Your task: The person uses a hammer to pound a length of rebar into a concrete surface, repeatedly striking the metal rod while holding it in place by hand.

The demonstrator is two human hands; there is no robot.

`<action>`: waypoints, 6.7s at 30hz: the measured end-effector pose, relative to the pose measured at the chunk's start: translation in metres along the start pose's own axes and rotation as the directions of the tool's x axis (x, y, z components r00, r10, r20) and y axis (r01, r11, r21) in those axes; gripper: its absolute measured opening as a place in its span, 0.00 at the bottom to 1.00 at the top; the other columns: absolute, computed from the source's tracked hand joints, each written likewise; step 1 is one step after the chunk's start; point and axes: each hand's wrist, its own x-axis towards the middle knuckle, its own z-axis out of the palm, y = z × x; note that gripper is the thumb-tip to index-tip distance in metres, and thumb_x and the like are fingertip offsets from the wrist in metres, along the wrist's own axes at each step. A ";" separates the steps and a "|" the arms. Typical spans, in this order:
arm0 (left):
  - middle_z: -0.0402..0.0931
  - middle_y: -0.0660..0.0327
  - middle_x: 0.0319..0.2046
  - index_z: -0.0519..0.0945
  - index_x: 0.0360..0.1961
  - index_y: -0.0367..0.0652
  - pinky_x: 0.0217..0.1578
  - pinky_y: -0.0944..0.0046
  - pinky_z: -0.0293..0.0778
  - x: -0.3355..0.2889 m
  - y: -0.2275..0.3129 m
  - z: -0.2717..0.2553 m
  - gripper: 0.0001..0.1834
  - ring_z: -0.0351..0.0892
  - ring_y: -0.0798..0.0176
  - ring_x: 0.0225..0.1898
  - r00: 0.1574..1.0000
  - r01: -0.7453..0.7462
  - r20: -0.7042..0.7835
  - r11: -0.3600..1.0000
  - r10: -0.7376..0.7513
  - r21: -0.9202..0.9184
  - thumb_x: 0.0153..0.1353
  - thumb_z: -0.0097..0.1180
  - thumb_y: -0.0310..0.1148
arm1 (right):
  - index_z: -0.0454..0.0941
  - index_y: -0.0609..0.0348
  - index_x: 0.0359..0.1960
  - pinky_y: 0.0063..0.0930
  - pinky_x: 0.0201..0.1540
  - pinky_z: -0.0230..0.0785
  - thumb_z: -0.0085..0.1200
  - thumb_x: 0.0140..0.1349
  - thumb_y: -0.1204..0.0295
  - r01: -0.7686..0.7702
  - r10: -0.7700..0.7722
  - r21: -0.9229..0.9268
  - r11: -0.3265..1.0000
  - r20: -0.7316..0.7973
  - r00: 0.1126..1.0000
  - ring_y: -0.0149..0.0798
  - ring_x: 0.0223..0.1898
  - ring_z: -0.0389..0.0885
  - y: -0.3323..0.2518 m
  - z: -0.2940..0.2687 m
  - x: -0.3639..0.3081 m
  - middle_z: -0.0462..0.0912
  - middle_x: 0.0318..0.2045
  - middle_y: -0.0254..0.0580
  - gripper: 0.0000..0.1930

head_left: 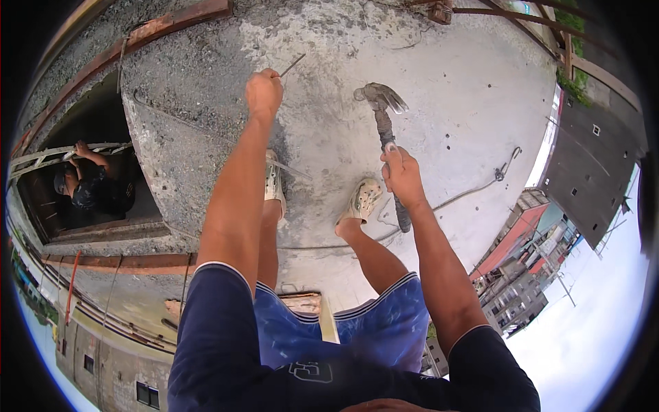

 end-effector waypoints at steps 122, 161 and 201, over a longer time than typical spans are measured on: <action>0.75 0.58 0.21 0.77 0.49 0.39 0.12 0.61 0.66 -0.302 -0.005 -0.524 0.11 0.73 0.62 0.15 0.319 0.527 0.057 0.128 -0.946 -0.840 0.67 0.48 0.28 | 0.76 0.67 0.23 0.42 0.19 0.69 0.47 0.66 0.48 0.180 0.207 -0.963 0.200 0.221 0.953 0.40 0.16 0.76 -0.678 -0.011 -0.119 0.77 0.18 0.46 0.29; 0.72 0.60 0.24 0.71 0.41 0.42 0.14 0.64 0.71 -0.232 0.003 -0.648 0.06 0.74 0.65 0.17 0.049 0.202 0.350 -0.334 -0.935 -0.921 0.64 0.48 0.23 | 0.82 0.74 0.41 0.44 0.54 0.71 0.51 0.63 0.44 0.577 0.225 -0.809 -0.107 0.546 0.807 0.61 0.52 0.81 -0.948 0.458 -0.069 0.82 0.41 0.72 0.34; 0.75 0.64 0.29 0.77 0.47 0.40 0.20 0.70 0.73 -0.225 -0.184 -0.780 0.09 0.75 0.71 0.21 0.279 0.215 -0.044 0.107 -0.959 -0.971 0.66 0.54 0.29 | 0.75 0.61 0.26 0.29 0.19 0.64 0.55 0.65 0.62 0.554 -0.036 -0.708 0.438 0.602 0.797 0.30 0.14 0.71 -0.837 0.483 -0.160 0.74 0.17 0.35 0.15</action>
